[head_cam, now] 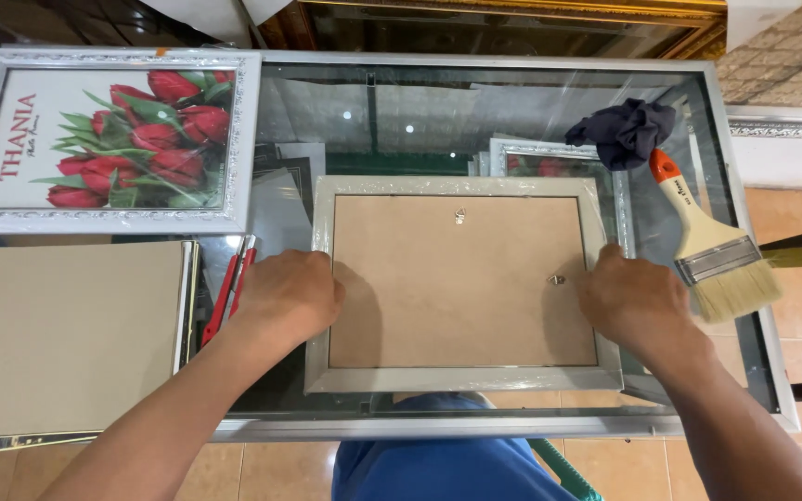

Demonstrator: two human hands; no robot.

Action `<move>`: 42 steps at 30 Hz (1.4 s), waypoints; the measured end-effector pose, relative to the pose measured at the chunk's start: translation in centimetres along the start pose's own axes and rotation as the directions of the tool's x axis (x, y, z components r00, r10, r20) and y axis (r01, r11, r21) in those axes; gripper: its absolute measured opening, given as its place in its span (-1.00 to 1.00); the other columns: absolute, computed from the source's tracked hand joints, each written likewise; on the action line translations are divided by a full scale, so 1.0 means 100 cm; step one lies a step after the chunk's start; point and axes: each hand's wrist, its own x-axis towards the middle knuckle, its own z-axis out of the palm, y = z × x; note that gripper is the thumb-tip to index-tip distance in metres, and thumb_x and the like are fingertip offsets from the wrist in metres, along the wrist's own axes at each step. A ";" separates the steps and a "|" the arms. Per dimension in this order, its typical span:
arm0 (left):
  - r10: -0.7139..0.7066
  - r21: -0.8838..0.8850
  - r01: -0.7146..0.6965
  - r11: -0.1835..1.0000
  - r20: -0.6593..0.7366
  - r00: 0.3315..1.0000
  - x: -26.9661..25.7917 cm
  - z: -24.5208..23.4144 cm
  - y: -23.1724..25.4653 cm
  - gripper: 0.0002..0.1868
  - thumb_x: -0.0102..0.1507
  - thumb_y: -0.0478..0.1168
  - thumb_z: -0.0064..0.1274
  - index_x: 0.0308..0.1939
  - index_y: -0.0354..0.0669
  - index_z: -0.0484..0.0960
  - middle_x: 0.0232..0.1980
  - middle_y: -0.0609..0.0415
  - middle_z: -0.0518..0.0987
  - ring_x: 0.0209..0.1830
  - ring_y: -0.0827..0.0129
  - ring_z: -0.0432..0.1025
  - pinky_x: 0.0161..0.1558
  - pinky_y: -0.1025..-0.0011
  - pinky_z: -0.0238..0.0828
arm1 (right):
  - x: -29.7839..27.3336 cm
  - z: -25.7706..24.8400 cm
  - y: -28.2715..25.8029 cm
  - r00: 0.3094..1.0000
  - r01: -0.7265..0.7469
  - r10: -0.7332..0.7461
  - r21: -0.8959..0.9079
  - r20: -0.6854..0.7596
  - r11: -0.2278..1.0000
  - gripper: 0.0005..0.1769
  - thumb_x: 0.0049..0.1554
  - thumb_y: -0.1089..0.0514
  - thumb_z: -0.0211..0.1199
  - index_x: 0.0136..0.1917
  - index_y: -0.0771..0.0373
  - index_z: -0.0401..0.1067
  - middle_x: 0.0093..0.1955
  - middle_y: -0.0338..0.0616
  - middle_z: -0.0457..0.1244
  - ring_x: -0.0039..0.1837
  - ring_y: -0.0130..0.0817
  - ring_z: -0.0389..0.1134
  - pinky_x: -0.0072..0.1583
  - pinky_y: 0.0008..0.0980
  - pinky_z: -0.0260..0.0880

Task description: The recorder is disassembling a picture frame and cleaning the glass surface with a brush.

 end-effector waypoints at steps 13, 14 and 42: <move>0.096 0.378 -0.035 0.925 -0.144 0.985 0.035 0.068 0.028 -0.85 0.17 -0.39 0.07 -0.40 -0.17 0.75 -0.41 0.02 0.65 -0.50 0.39 0.52 -0.57 0.44 0.41 | 0.007 0.038 0.004 0.858 0.365 -0.488 -0.478 -0.161 0.799 -0.75 0.14 0.18 0.06 -0.20 0.29 0.53 -0.21 0.00 0.38 -0.33 -0.19 0.41 -0.30 -0.26 0.40; 0.137 0.372 -0.044 0.927 -0.226 0.964 0.026 0.069 0.029 -0.82 0.23 -0.36 0.00 -0.37 -0.15 0.72 -0.32 -0.01 0.62 -0.41 0.35 0.52 -0.49 0.41 0.47 | -0.005 0.030 0.001 0.888 0.344 -0.438 -0.435 -0.137 0.832 -0.78 0.17 0.17 0.01 -0.10 0.32 0.42 -0.24 0.03 0.40 -0.30 -0.12 0.45 -0.27 -0.23 0.45; 0.304 -0.039 -0.306 0.951 0.286 0.909 -0.017 0.024 0.035 -0.82 0.19 -0.31 0.03 -0.52 -0.06 0.63 -0.46 0.05 0.58 -0.43 0.24 0.54 -0.45 0.35 0.52 | -0.019 0.000 -0.012 0.732 0.545 -0.510 0.062 0.452 0.836 -0.82 0.16 0.15 0.23 -0.28 0.10 0.54 -0.27 -0.16 0.42 -0.18 -0.27 0.48 -0.11 -0.35 0.45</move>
